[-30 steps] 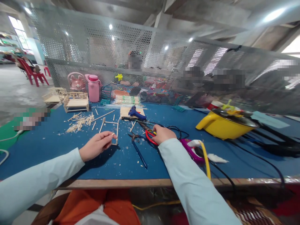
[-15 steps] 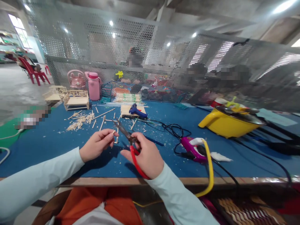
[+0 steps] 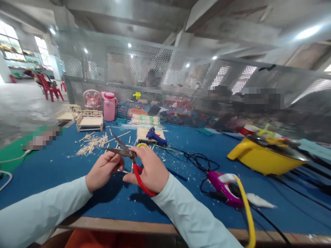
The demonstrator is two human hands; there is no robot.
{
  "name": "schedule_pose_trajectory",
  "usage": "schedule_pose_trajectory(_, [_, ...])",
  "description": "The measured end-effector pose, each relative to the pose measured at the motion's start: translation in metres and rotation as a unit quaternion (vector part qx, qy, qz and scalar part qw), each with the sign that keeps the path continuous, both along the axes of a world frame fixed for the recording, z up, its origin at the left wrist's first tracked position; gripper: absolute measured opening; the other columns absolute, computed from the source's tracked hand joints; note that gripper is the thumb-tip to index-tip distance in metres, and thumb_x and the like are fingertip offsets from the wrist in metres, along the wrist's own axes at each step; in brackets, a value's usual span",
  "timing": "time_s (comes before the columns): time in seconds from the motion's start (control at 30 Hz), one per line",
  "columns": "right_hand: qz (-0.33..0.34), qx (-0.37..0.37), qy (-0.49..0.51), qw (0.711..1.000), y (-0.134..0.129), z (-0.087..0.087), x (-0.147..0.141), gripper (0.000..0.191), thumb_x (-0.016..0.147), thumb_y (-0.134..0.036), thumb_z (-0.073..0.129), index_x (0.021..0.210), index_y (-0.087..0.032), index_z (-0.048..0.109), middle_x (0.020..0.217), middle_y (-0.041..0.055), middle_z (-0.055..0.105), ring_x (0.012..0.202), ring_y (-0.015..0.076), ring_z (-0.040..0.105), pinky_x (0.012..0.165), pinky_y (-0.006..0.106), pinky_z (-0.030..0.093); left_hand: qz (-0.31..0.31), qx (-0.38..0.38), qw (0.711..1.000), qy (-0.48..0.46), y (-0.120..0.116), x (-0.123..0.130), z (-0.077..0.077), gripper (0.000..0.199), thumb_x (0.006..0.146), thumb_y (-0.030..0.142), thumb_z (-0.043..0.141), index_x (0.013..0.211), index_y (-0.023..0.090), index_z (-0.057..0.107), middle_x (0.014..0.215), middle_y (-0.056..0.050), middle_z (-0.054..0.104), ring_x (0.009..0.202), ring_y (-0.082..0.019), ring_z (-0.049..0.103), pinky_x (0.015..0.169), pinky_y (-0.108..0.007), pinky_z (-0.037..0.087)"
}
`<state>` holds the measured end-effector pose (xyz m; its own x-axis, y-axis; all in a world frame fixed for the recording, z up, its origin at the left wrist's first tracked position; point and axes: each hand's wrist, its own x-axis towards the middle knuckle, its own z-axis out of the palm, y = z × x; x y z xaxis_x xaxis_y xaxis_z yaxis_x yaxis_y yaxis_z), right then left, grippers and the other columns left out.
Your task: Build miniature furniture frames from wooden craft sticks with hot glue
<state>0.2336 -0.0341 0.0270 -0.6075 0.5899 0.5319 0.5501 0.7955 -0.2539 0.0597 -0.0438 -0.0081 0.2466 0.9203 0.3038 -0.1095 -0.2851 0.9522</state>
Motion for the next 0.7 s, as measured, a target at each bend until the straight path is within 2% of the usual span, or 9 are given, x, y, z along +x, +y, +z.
schedule_pose_trajectory(0.13, [0.008,0.051,-0.011,0.999,0.015,0.014,-0.006,0.075,0.061,-0.064,0.06,0.116,-0.016,0.044,0.105,0.0152,0.054,0.098,0.0289,0.051,0.086,0.045,0.041,0.038,0.039,0.998,-0.03,0.014,0.0,0.014,0.038,0.081,0.051,0.046,0.084,0.014,0.054,0.057,0.003,0.046,0.047,-0.007,0.034,0.047,-0.021,0.028])
schedule_pose_trajectory(0.27, [0.0,0.081,0.032,0.996,0.02,0.014,-0.012,0.072,0.064,-0.064,0.057,0.116,-0.016,0.044,0.106,0.0148,0.054,0.099,0.0285,0.051,0.086,0.045,0.041,0.083,0.115,0.99,0.022,0.024,-0.003,0.024,0.034,0.083,0.046,0.044,0.085,0.015,0.058,0.066,0.0,0.051,0.056,-0.01,0.042,0.053,-0.022,0.034])
schedule_pose_trajectory(0.4, [-0.014,0.095,0.046,0.994,0.019,0.001,-0.013,0.069,0.067,-0.063,0.055,0.115,-0.015,0.045,0.104,0.0157,0.055,0.099,0.029,0.051,0.086,0.045,0.042,0.089,0.171,0.978,0.079,0.026,-0.009,0.017,0.032,0.085,0.041,0.042,0.085,0.015,0.061,0.073,-0.003,0.056,0.066,-0.013,0.048,0.063,-0.025,0.04])
schedule_pose_trajectory(0.53, [0.008,0.087,0.058,0.994,0.019,-0.01,-0.011,0.068,0.068,-0.065,0.052,0.115,-0.015,0.046,0.103,0.0148,0.054,0.097,0.0273,0.051,0.085,0.044,0.042,0.085,0.194,0.969,0.125,0.024,-0.015,0.009,0.033,0.087,0.038,0.04,0.082,0.015,0.062,0.072,-0.003,0.056,0.067,-0.013,0.049,0.064,-0.024,0.04])
schedule_pose_trajectory(0.7, [0.045,0.081,0.066,0.993,0.02,-0.014,-0.013,0.068,0.071,-0.066,0.046,0.114,-0.014,0.044,0.099,0.0139,0.054,0.092,0.0247,0.051,0.082,0.04,0.043,0.077,0.235,0.953,0.174,0.018,-0.02,0.013,0.032,0.088,0.033,0.037,0.085,0.016,0.064,0.075,-0.004,0.058,0.068,-0.014,0.049,0.065,-0.024,0.039])
